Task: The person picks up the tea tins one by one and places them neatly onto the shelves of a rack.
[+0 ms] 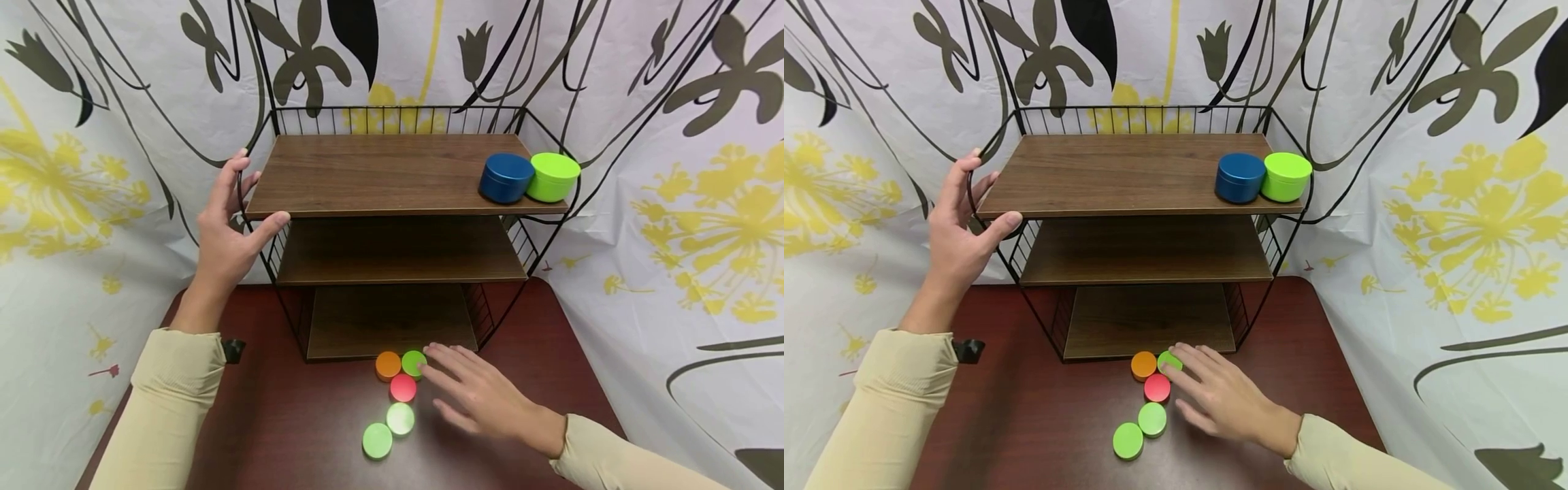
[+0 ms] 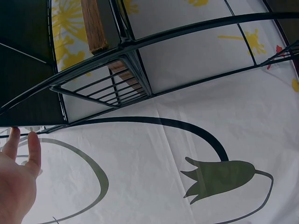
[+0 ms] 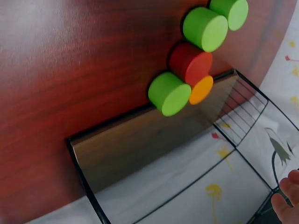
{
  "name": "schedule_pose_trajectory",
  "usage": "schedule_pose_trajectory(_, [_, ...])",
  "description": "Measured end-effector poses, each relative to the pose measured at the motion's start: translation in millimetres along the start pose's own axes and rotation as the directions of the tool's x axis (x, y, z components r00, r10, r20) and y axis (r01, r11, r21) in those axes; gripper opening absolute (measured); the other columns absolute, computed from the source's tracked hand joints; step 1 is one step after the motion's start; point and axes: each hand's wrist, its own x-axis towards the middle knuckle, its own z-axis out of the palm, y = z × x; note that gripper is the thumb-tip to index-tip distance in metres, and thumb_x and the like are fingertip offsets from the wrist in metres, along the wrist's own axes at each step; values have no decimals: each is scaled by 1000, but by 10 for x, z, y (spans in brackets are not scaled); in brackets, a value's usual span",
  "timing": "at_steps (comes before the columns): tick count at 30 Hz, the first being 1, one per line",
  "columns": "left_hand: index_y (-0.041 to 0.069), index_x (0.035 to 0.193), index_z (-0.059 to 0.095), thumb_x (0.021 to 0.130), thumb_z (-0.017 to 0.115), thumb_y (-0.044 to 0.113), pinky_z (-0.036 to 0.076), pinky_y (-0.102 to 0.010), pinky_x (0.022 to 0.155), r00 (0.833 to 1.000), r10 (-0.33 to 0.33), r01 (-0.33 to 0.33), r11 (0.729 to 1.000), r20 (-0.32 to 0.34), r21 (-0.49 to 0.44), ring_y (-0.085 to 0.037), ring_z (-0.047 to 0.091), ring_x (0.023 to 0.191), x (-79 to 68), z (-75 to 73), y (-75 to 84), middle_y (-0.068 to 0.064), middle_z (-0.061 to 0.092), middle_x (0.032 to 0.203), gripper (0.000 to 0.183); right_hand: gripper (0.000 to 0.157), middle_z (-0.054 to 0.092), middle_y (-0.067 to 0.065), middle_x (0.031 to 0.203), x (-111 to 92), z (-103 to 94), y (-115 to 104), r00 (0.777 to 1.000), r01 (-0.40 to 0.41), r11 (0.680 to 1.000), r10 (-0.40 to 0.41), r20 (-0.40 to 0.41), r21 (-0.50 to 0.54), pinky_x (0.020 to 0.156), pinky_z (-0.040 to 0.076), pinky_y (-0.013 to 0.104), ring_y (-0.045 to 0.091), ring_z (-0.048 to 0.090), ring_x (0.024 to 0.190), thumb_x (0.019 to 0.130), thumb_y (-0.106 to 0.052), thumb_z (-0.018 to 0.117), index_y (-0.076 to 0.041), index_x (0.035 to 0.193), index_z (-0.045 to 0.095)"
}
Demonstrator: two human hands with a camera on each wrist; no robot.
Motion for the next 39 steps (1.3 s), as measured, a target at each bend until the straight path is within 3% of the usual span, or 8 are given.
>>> schedule_pose_trajectory(7, [-1,144,45,83,81,9,42,-31,105,1000,-4,4,1000,1,-12,-31,53,131,-9,6,194,-11,42,154,71,48,54,16,142,-54,151,-112,999,-2,1000,2,33,22,102,43,50,31,52,131,102,-35,45,-6,138,57])
schedule_pose_trajectory(16, [4,146,45,81,82,9,41,-33,107,1000,-10,10,1000,-6,1,-27,53,131,-1,-18,-47,-5,41,155,75,48,54,16,142,-102,275,-179,997,1,1000,-3,72,24,104,43,50,30,50,134,102,-35,43,-7,139,56])
schedule_pose_trajectory(23, [7,145,47,81,83,14,42,-28,104,1000,20,-20,1000,-1,-1,-24,54,130,5,-40,-74,-2,42,155,74,49,53,15,144,-126,360,-224,997,-22,999,19,77,42,101,45,51,31,51,132,102,-36,46,-7,141,55])
schedule_pose_trajectory(30, [10,145,48,81,83,14,43,-30,104,1000,31,-31,999,-1,8,-24,54,130,4,-30,-93,1,43,154,74,58,53,15,144,-135,500,-302,997,-10,997,5,73,77,100,46,50,29,52,131,90,-32,69,-8,141,54])
schedule_pose_trajectory(34, [4,145,46,80,83,6,42,-29,104,1000,0,0,1000,-7,4,-25,54,130,-4,-2,-28,-4,43,154,75,62,55,16,141,-142,571,-363,996,11,997,-18,83,77,99,47,50,29,52,132,87,-32,72,-8,141,54])
schedule_pose_trajectory(39, [-1,144,45,82,81,5,42,-25,103,1000,-18,18,1000,-8,0,-30,53,130,-10,20,168,-9,42,154,72,56,57,16,138,-146,658,-423,995,8,995,-18,101,97,97,48,49,27,52,131,90,-33,69,-8,138,56])
